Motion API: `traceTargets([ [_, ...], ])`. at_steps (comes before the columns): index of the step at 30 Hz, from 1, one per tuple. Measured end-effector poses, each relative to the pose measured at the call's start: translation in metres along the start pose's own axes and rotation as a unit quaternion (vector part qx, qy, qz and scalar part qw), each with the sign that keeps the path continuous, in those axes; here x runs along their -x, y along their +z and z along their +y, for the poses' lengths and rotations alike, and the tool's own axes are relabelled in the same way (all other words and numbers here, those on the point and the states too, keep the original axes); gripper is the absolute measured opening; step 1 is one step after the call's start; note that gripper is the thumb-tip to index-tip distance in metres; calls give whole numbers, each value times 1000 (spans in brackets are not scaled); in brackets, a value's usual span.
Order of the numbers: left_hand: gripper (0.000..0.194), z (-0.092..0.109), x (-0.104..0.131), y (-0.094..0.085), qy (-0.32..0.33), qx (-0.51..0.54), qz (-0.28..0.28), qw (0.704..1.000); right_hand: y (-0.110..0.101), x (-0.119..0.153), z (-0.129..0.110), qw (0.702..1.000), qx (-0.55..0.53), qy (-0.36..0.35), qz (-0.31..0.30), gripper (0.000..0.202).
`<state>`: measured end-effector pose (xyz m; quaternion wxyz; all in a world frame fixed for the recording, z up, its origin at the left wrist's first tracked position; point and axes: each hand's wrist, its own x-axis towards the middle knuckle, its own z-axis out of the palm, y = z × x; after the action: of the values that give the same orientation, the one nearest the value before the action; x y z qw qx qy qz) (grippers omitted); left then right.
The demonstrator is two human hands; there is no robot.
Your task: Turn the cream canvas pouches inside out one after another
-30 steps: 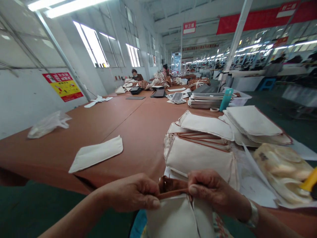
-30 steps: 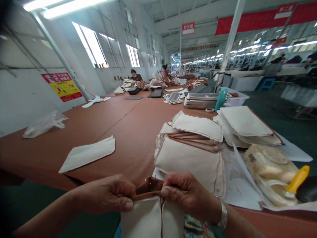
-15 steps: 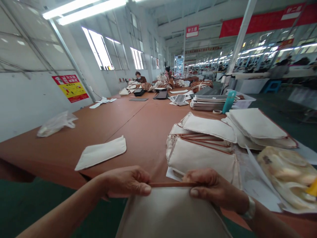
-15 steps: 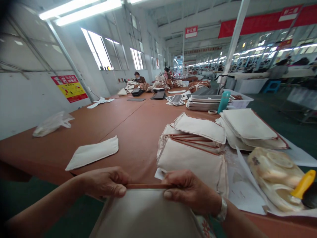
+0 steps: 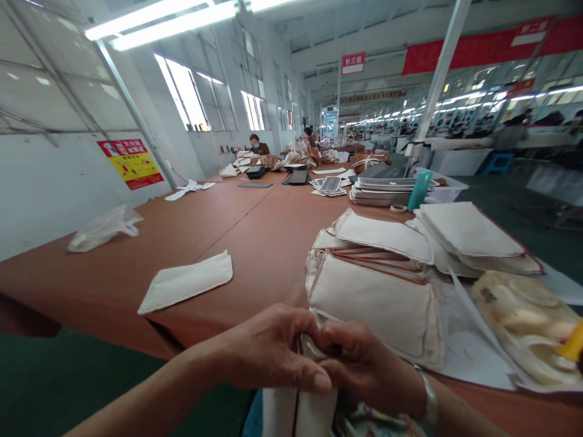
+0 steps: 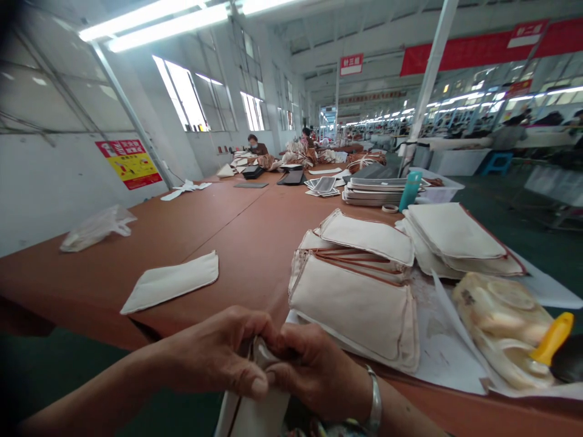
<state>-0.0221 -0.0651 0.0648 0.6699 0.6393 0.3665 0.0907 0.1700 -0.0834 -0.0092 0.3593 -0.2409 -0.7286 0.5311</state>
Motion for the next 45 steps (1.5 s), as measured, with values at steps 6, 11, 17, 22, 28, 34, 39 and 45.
traceTargets([
  [6, 39, -45, -5, -12, 5, 63, 3, 998, -11, 18, 30, 1000, 2, -14, 10, 35],
  [11, 34, -45, -13, 3, 23, 77, 5, 997, -19, 23, 19, 999, 16, 36, 2, 25],
  [17, 38, -38, -18, 10, 36, 87, 18, 995, -23, 23, 7, 995, 61, 74, 17, 26],
  [22, 34, -40, -26, 12, 35, 89, 51, 994, -27, 23, 15, 995, 12, 95, 18, 28],
  [28, 27, -43, -34, 14, 3, 112, 59, 992, -26, 23, 19, 984, -117, 132, 22, 40],
  [34, 17, -43, -37, 17, -5, 41, 92, 995, -23, 17, 19, 981, -121, 142, 55, 36],
  [39, 24, -44, -38, 14, 8, 2, 103, 995, -23, 19, 16, 980, -94, 158, 76, 29],
  [45, 28, -40, -42, 14, -17, -55, 88, 994, -18, 21, 12, 980, -75, 152, 104, 16],
])
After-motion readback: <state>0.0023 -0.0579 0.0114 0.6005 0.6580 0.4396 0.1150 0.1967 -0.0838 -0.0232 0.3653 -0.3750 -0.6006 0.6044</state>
